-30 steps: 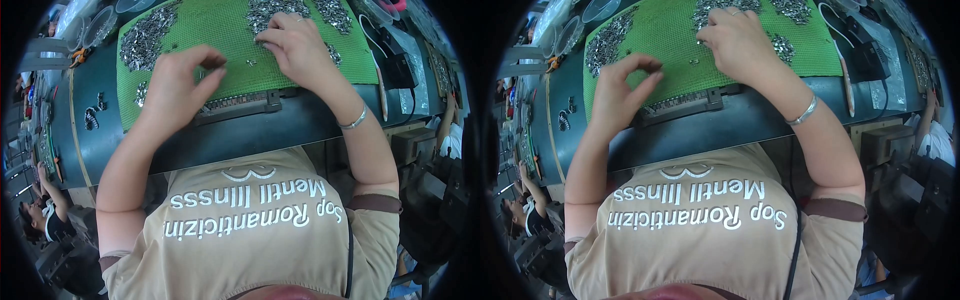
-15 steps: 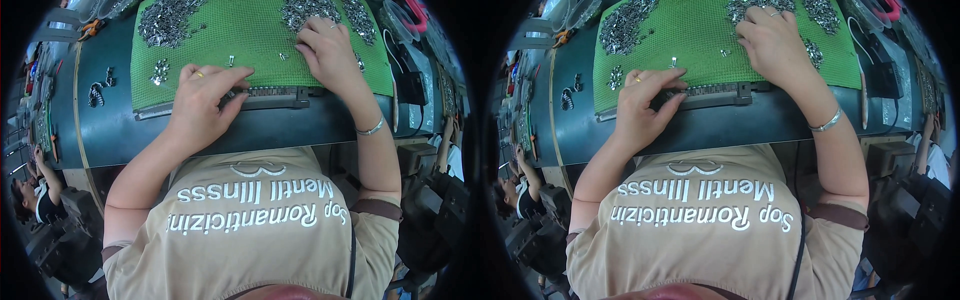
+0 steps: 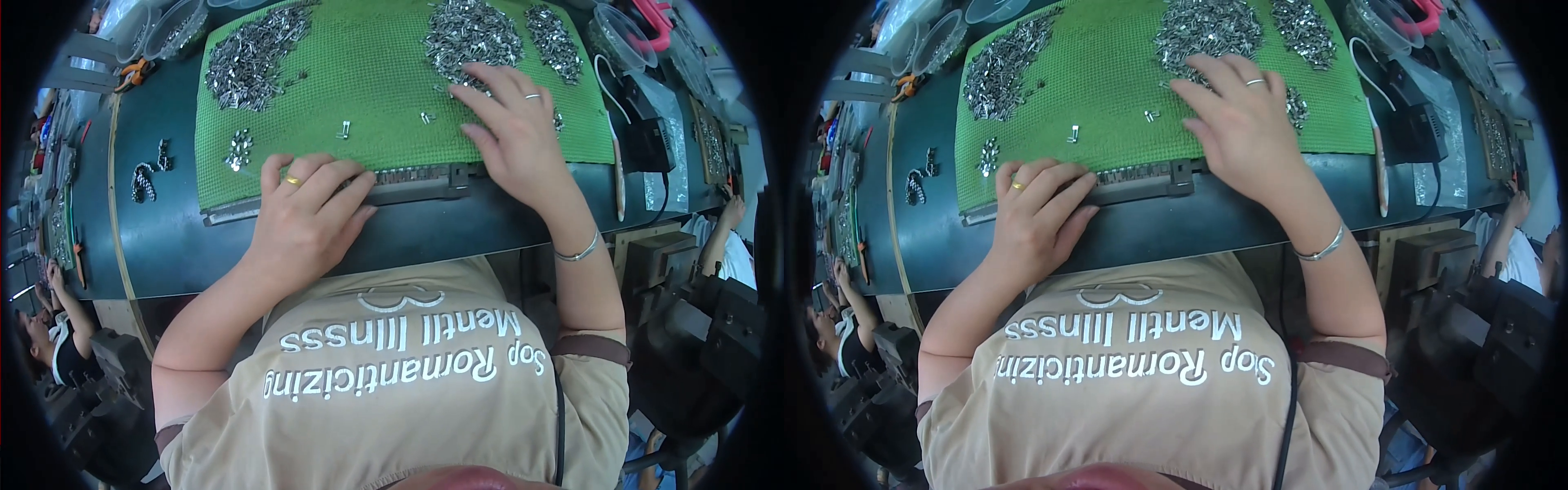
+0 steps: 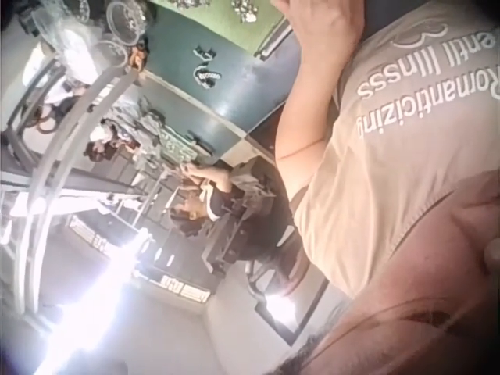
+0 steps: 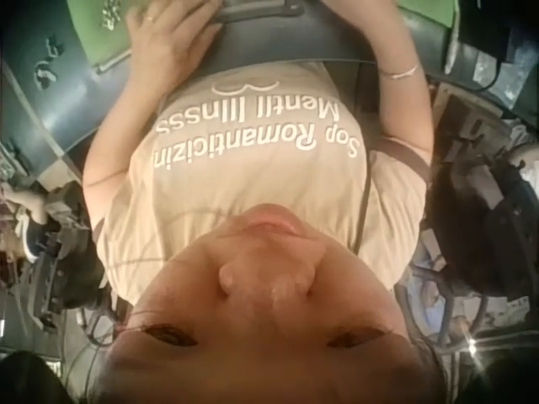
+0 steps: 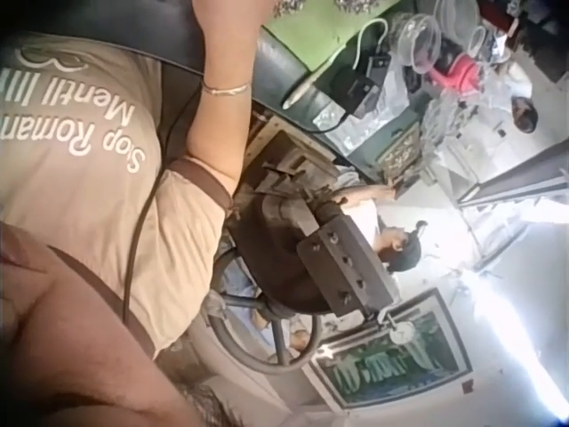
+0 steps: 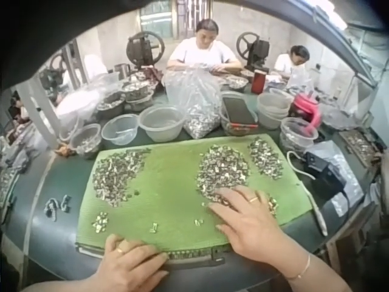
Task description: The person assembles small metal components onto a metal plate by hand, then secures them using a manual press.
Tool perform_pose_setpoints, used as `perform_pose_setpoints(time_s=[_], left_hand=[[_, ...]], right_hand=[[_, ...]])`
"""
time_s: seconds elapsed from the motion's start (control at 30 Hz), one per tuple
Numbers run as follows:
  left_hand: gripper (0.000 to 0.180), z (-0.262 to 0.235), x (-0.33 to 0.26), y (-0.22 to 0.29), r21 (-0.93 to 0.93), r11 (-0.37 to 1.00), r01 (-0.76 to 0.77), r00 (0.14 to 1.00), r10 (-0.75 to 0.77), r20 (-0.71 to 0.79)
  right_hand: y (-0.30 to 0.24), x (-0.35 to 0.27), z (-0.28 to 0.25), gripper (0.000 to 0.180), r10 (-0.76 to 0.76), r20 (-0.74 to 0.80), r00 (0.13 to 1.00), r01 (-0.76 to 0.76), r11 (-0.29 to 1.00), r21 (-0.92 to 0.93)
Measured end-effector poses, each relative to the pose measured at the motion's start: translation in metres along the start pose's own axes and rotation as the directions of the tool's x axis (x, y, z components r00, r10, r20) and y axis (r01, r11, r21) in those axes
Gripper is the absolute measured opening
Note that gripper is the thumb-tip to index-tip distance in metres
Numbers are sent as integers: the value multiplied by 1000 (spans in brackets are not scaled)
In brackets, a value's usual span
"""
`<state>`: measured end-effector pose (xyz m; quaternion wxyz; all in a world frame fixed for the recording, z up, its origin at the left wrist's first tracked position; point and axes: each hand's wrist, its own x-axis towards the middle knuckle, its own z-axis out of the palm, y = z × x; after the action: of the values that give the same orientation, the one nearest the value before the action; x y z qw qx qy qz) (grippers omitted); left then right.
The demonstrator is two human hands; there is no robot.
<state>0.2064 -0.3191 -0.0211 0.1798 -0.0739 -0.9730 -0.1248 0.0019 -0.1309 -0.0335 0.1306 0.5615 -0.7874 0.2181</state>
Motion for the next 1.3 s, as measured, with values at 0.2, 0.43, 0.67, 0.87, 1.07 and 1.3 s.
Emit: perform_pose_setpoints(time_s=[0.2, 0.43, 0.67, 0.87, 1.07, 1.3], left_hand=[[36, 1, -5, 1, -175, 977, 126, 992, -124, 21], [38, 7, -5, 0, -103, 986, 132, 991, -133, -9], [38, -10, 6, -3, -109, 988, 108, 993, -102, 59], [16, 8, 91, -44, 16, 998, -54, 992, 56, -112], [11, 52, 164, -87, 105, 994, -21, 999, 15, 51], [11, 31, 184, -75, 29, 999, -20, 977, 13, 212]], right_hand=[[1, -1, 1, 37, 1, 143, 990, 9, 998, -69], [13, 36, 16, 37, -62, 66, 996, 70, 989, -133], [18, 26, 9, 38, -63, 209, 976, 110, 969, -219], [14, 11, -4, 34, -5, 197, 980, 43, 981, -191], [11, -2, -7, 31, 66, 175, 982, -56, 997, -58], [25, 16, -1, 18, 51, 4, 999, -52, 993, 102]])
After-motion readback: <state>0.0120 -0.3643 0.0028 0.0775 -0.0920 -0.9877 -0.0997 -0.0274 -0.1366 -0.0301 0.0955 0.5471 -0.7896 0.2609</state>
